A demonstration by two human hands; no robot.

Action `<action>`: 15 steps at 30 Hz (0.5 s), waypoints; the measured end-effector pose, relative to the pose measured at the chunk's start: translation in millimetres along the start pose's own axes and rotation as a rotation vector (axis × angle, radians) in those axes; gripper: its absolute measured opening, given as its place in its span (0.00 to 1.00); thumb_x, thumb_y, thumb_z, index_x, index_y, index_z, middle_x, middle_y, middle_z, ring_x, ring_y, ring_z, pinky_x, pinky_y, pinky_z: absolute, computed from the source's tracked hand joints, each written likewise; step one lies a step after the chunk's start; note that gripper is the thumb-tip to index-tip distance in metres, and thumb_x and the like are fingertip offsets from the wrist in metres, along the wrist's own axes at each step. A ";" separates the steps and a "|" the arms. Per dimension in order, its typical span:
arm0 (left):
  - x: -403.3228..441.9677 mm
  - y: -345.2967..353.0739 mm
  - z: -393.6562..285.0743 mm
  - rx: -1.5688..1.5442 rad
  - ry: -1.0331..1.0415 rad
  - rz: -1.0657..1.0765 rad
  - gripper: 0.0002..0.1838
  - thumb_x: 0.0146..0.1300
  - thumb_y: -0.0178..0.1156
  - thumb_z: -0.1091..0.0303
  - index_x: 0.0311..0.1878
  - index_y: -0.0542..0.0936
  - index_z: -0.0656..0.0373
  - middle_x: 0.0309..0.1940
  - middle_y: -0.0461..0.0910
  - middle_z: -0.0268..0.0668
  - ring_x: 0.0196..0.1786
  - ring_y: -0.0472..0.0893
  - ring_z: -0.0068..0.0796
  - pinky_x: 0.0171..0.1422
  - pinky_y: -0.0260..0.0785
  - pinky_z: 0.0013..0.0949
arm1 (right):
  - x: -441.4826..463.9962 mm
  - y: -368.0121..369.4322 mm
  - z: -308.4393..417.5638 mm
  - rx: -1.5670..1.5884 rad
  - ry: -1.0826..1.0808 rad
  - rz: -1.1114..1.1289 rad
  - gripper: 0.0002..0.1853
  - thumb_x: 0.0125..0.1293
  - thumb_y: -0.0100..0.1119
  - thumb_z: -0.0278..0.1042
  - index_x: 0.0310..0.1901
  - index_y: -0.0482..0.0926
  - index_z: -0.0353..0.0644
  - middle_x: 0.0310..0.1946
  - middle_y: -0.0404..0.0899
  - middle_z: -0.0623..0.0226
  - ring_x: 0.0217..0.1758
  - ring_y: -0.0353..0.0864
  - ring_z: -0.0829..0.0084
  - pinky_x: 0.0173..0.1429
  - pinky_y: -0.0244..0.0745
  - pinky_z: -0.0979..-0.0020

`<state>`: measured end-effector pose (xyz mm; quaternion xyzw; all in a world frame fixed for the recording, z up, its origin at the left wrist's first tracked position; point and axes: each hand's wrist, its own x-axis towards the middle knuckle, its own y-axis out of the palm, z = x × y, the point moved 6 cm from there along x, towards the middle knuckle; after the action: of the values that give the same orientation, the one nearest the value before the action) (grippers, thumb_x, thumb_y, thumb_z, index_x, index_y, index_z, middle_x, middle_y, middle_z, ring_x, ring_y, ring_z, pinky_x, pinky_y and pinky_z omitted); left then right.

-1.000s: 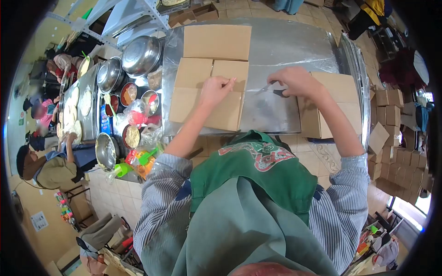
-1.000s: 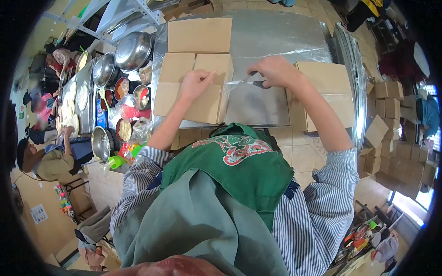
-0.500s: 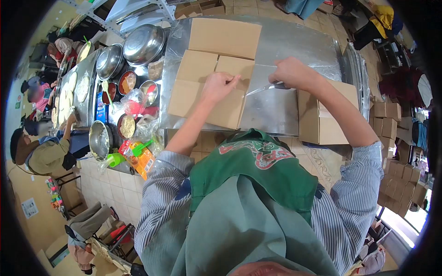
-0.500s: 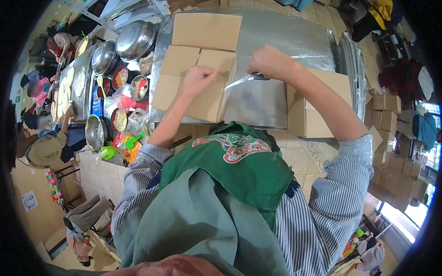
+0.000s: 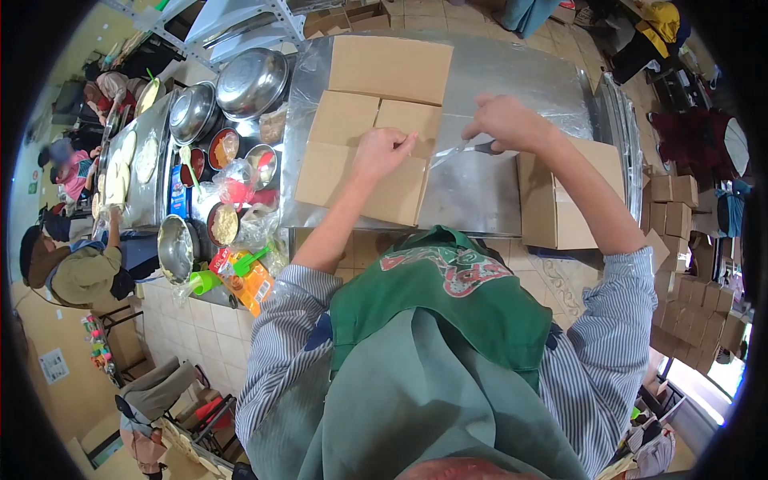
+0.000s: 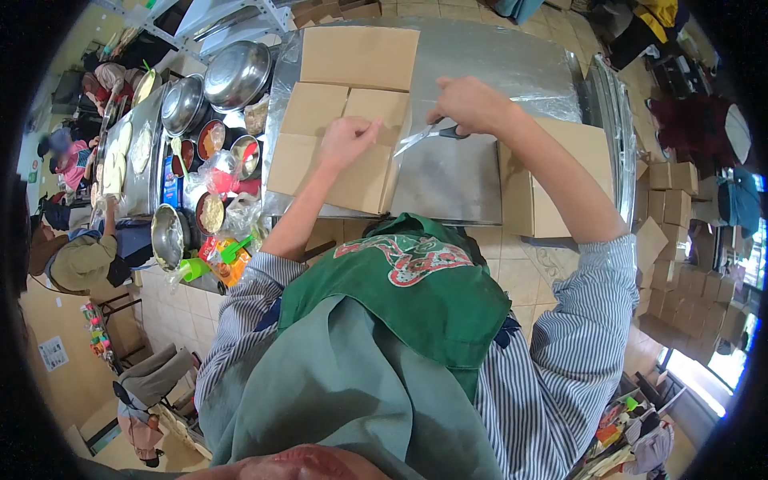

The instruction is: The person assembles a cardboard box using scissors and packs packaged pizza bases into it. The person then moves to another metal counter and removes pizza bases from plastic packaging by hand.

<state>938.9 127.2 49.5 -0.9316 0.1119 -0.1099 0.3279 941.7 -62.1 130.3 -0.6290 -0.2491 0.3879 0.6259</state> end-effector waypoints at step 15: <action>1.1 -1.3 -0.6 0.031 0.027 -0.017 0.24 0.61 0.57 0.53 0.18 0.78 0.64 0.12 0.71 0.46 0.17 0.71 0.46 0.26 0.64 0.40 | -26.2 5.8 -2.8 0.431 0.420 -0.011 0.21 0.47 0.69 0.38 0.43 0.74 0.45 0.29 0.78 0.64 0.35 0.78 0.67 0.35 0.72 0.68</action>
<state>940.0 127.5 51.0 -0.9258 0.1066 -0.1272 0.3396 927.9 -85.3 128.9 -0.5467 -0.0293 0.2900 0.7850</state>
